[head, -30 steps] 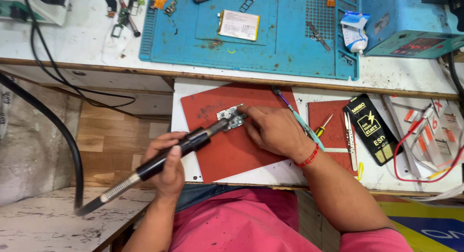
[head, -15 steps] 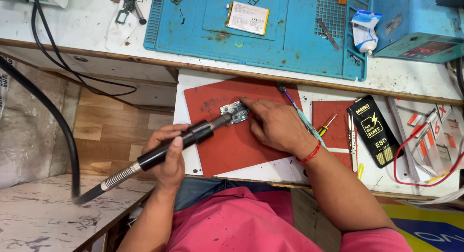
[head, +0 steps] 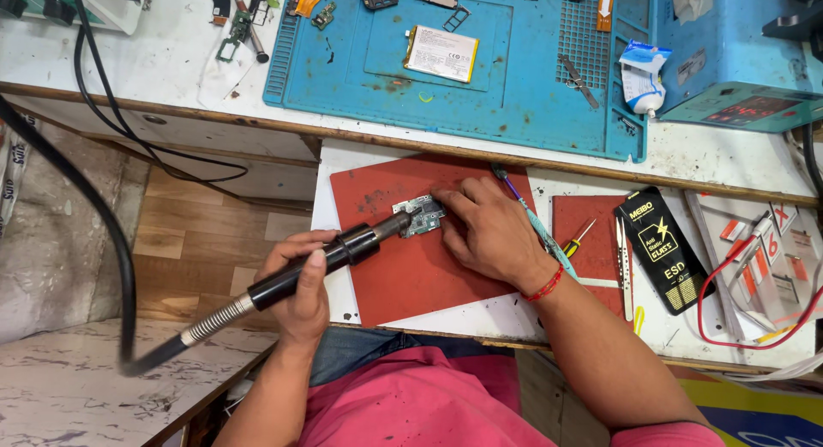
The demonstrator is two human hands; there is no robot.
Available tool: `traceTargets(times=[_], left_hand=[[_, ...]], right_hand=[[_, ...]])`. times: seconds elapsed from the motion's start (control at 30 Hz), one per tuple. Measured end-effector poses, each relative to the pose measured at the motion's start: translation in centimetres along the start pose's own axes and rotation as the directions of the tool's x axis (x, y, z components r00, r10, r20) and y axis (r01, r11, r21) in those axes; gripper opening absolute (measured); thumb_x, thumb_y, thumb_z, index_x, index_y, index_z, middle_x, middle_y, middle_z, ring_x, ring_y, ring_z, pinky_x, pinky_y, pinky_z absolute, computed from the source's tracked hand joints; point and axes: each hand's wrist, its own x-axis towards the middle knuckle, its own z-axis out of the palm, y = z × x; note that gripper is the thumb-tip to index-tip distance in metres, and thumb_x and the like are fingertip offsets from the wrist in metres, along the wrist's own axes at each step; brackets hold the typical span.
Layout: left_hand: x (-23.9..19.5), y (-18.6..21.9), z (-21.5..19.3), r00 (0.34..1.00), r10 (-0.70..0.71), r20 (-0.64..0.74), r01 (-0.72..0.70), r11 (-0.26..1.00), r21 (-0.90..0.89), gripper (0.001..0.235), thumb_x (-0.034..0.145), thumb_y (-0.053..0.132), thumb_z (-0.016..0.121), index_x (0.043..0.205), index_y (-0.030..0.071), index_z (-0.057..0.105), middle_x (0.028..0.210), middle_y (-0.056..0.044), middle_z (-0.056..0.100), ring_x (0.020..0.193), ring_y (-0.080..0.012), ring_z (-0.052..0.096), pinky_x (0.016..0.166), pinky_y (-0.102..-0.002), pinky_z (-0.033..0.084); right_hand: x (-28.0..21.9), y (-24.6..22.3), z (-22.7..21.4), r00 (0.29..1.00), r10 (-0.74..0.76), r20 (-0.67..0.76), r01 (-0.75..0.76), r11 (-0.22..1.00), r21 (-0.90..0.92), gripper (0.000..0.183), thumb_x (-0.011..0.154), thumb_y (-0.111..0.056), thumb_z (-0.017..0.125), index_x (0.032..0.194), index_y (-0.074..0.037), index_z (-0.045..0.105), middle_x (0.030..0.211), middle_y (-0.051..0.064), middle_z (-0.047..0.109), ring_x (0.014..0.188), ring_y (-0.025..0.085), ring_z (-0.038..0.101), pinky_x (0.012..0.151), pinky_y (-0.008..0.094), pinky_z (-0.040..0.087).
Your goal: The person uses a hot air gun to heat a small circuit board on a red mat, then scrapes the surface with a metal tool. The person repeatedly scrapes and repositions the board while working at a cluttered electronics repair bench.
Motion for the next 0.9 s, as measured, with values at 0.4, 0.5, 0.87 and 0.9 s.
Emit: traceTargets(times=[0.4,0.5,0.87,0.9], left_hand=[[0.2,0.8,0.5,0.995,0.07,0.072,-0.08,0.985,0.155,0.02,0.101,0.017,0.066,0.107,-0.001,0.062,0.116,-0.022,0.071,0.111,-0.0272,0.071,0.103,-0.038,0.057],[0.5,0.6,0.6,0.999,0.038,0.011,-0.039,0.996,0.076,0.024,0.101,0.017,0.069,0.112,-0.003,0.061,0.12,-0.024,0.068,0.114,-0.0274,0.067,0.107,-0.039,0.054],[0.2,0.2,0.3,0.996,0.065,0.067,-0.065,0.998,0.002,0.024,0.101,0.018,0.068,0.11,-0.002,0.059,0.12,-0.023,0.069,0.116,-0.0303,0.069,0.109,-0.042,0.055],[0.2,0.2,0.2,0.997,0.054,0.051,-0.05,0.997,-0.066,0.024,0.101,0.018,0.068,0.11,-0.002,0.059,0.121,-0.023,0.069,0.116,-0.0303,0.069,0.109,-0.043,0.055]], right_hand=[[0.8,0.6,-0.1,0.981,-0.167,-0.094,0.177,0.979,0.101,0.04,0.08,-0.009,0.072,0.119,-0.002,0.066,0.133,0.018,0.058,0.125,0.04,0.053,0.108,0.048,0.045],[0.6,1.0,-0.1,0.985,-0.147,-0.095,0.156,0.983,0.094,0.037,0.082,-0.01,0.073,0.117,-0.002,0.067,0.131,0.018,0.058,0.123,0.039,0.053,0.107,0.047,0.046],[0.7,1.0,0.0,0.989,-0.126,-0.078,0.132,0.989,0.072,0.038,0.087,-0.01,0.072,0.124,-0.003,0.067,0.131,0.016,0.059,0.123,0.038,0.053,0.104,0.046,0.047],[0.6,1.0,0.0,0.989,-0.13,-0.076,0.136,0.988,0.076,0.038,0.087,-0.01,0.071,0.124,-0.003,0.067,0.132,0.016,0.058,0.123,0.038,0.053,0.105,0.046,0.047]])
